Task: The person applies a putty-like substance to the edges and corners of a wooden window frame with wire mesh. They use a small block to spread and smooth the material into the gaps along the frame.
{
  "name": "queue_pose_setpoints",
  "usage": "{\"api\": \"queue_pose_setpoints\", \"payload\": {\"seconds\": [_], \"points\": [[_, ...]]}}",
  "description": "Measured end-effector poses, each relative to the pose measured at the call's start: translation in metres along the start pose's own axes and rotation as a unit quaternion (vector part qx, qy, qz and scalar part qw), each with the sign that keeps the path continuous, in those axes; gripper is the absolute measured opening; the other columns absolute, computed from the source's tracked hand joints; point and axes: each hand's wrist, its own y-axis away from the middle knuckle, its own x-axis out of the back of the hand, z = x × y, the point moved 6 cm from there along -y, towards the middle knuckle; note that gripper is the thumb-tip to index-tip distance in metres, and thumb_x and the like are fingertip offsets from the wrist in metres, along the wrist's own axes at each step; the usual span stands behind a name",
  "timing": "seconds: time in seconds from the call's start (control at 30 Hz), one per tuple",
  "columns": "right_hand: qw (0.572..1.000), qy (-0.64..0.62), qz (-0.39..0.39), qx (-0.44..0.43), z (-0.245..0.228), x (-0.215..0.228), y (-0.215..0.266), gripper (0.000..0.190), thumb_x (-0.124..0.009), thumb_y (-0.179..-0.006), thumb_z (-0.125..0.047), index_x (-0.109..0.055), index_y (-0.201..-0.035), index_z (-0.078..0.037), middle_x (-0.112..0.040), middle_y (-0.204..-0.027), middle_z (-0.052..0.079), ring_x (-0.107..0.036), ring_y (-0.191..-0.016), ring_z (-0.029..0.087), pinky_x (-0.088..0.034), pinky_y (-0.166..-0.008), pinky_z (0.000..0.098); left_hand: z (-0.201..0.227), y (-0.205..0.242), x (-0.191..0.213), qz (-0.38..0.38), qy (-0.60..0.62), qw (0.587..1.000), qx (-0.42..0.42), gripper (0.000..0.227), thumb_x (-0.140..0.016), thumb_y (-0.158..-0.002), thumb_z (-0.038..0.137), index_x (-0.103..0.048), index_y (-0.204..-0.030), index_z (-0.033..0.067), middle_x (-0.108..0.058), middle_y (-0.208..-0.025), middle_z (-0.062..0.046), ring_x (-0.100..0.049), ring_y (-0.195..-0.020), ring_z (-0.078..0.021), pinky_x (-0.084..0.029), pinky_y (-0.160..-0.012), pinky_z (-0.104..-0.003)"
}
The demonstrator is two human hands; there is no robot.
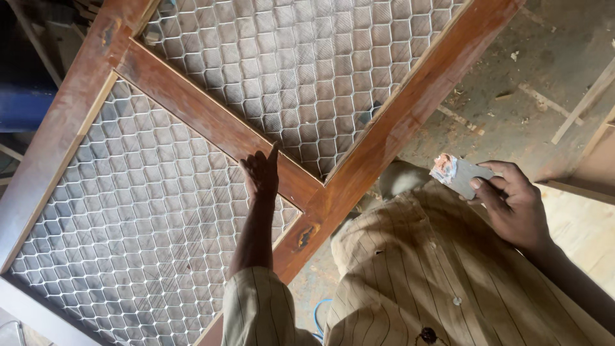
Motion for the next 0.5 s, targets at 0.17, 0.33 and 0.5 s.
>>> {"api": "queue_pose_setpoints", "payload": {"seconds": [0.17,0.33,0.5], "points": [[1.0,0.005,0.009,-0.001,0.003,0.009,-0.003,0.035,-0.061,-0.103,-0.01,-0.05,-0.132,0.007,-0.073,-0.105,0.022,-0.072,-0.087,0.018,-0.06,-0.071,0.0299,-0.009,-0.015,-0.006,0.05,0.104,0.991,0.072,0.067,-0.054,-0.094,0.007,-0.042,-0.153,0.0385,-0.065,-0.101,-0.01,-0.063,-0.091,-0.027,-0.044,-0.094,-0.057],[1.0,-0.02,0.018,-0.002,0.008,0.006,-0.001,0.035,-0.06,-0.105,-0.01,-0.05,-0.134,0.008,-0.073,-0.107,0.023,-0.072,-0.09,0.019,-0.058,-0.075,0.0295,0.005,0.023,-0.013,-0.025,0.263,0.964,0.042,0.07,-0.054,-0.089,0.003,-0.048,-0.15,0.0353,-0.066,-0.096,-0.011,-0.064,-0.083,-0.0275,-0.047,-0.084,-0.052],[0.999,-0.052,-0.004,0.004,0.003,-0.009,-0.006,0.036,-0.059,-0.103,-0.009,-0.049,-0.132,0.008,-0.071,-0.109,0.022,-0.073,-0.09,0.019,-0.062,-0.073,0.0303,0.019,0.036,0.003,0.02,0.455,0.881,0.127,0.069,-0.053,-0.082,0.001,-0.057,-0.145,0.0302,-0.068,-0.089,-0.013,-0.064,-0.074,-0.0286,-0.05,-0.072,-0.048]]}}
